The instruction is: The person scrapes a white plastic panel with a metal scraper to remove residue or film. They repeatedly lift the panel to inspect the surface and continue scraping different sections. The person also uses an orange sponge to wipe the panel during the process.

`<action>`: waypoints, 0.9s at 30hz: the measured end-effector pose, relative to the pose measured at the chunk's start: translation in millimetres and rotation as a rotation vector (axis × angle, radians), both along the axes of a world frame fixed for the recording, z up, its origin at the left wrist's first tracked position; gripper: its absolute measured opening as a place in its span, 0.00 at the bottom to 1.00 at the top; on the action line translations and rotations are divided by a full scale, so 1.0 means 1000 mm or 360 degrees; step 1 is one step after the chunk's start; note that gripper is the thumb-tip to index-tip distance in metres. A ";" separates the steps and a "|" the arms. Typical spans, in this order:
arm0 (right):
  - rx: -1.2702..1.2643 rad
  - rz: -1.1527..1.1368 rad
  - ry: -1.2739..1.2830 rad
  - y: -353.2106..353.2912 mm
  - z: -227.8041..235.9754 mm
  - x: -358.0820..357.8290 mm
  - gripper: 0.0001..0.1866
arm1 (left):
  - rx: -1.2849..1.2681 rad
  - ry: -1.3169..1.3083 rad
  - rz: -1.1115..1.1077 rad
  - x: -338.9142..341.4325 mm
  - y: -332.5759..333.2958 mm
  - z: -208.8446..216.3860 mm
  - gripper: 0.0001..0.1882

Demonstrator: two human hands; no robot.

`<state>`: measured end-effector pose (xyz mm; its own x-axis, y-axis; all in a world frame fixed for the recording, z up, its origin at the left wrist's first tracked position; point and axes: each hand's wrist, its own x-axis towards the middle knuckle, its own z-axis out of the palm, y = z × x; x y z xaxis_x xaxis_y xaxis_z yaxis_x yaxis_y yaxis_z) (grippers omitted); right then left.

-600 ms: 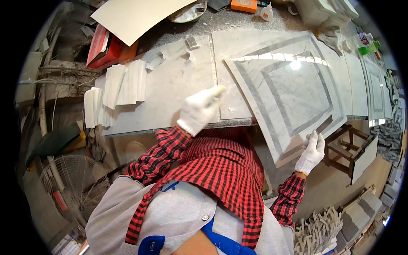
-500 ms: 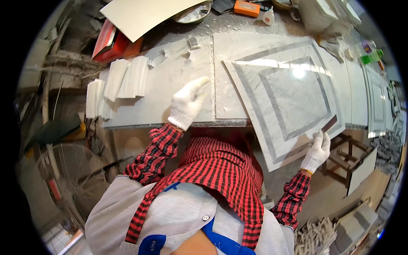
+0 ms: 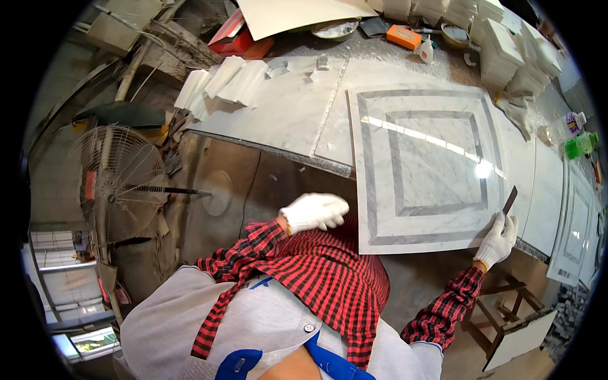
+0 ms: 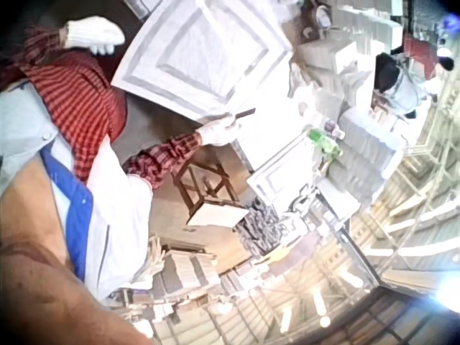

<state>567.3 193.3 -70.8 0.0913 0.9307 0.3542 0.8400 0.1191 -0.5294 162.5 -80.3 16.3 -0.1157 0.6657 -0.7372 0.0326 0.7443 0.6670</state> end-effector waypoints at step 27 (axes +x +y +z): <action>-0.0975 0.0503 0.1075 -0.099 0.077 -0.002 0.17 | 0.0395 -0.0063 0.0972 0.042 -0.046 -0.051 0.28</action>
<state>565.7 94.5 6.4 -0.1887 0.9531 -0.2366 0.3122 -0.1702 -0.9346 204.8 -126.0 -34.7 -0.5025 0.6398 -0.5815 -0.3748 0.4449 0.8134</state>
